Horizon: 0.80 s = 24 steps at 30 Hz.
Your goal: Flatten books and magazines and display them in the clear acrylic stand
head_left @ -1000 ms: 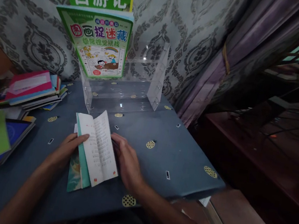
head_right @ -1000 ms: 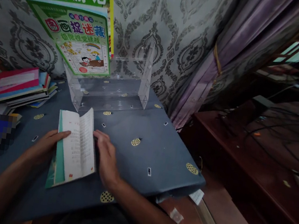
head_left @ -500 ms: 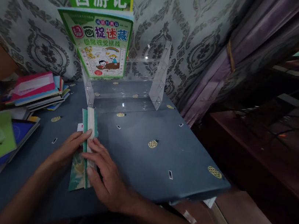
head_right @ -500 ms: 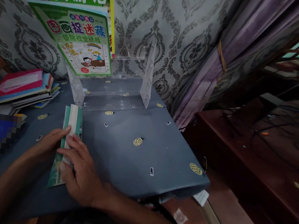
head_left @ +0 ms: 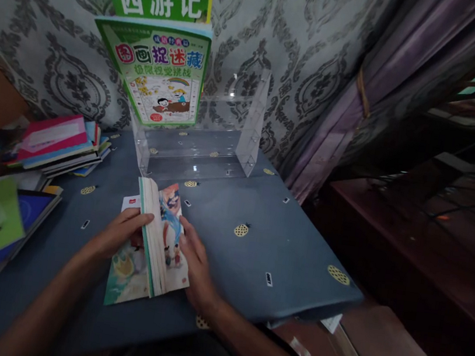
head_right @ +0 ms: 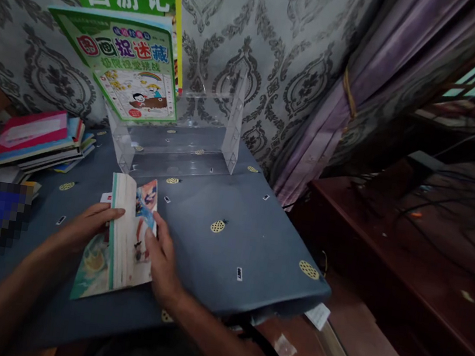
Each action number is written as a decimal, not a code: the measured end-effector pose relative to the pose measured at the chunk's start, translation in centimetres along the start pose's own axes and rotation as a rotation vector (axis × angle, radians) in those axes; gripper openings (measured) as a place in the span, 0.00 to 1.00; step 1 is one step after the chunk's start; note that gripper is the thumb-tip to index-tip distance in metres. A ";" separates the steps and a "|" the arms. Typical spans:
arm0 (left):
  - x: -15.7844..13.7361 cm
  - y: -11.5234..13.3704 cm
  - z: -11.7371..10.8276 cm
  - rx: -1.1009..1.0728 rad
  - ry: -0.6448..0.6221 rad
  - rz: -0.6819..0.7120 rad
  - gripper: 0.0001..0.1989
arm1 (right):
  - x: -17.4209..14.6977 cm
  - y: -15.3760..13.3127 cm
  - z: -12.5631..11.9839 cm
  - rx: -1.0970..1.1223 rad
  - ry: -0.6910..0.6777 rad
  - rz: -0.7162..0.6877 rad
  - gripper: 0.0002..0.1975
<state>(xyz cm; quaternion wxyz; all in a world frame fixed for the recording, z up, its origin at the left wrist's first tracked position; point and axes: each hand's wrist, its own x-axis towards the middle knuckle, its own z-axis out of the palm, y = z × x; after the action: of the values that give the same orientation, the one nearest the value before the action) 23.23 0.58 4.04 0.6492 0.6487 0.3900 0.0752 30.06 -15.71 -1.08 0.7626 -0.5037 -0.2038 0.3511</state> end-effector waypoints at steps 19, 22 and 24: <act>0.5 -2.8 -1.9 0.363 0.228 0.400 0.24 | 3.8 -0.1 -1.5 0.183 0.022 0.294 0.37; 0.9 -4.4 -4.0 0.460 0.478 0.465 0.22 | 5.3 0.2 -1.6 0.114 -0.038 0.293 0.33; 1.2 -5.3 -4.7 0.330 0.464 0.408 0.24 | 6.2 0.5 -1.4 0.067 -0.075 0.280 0.29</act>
<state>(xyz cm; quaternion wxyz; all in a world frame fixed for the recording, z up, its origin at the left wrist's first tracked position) 19.06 4.19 -0.51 0.4012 0.7750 0.3964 0.2850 34.98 -11.84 -2.33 0.7145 -0.4878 -0.1479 0.4792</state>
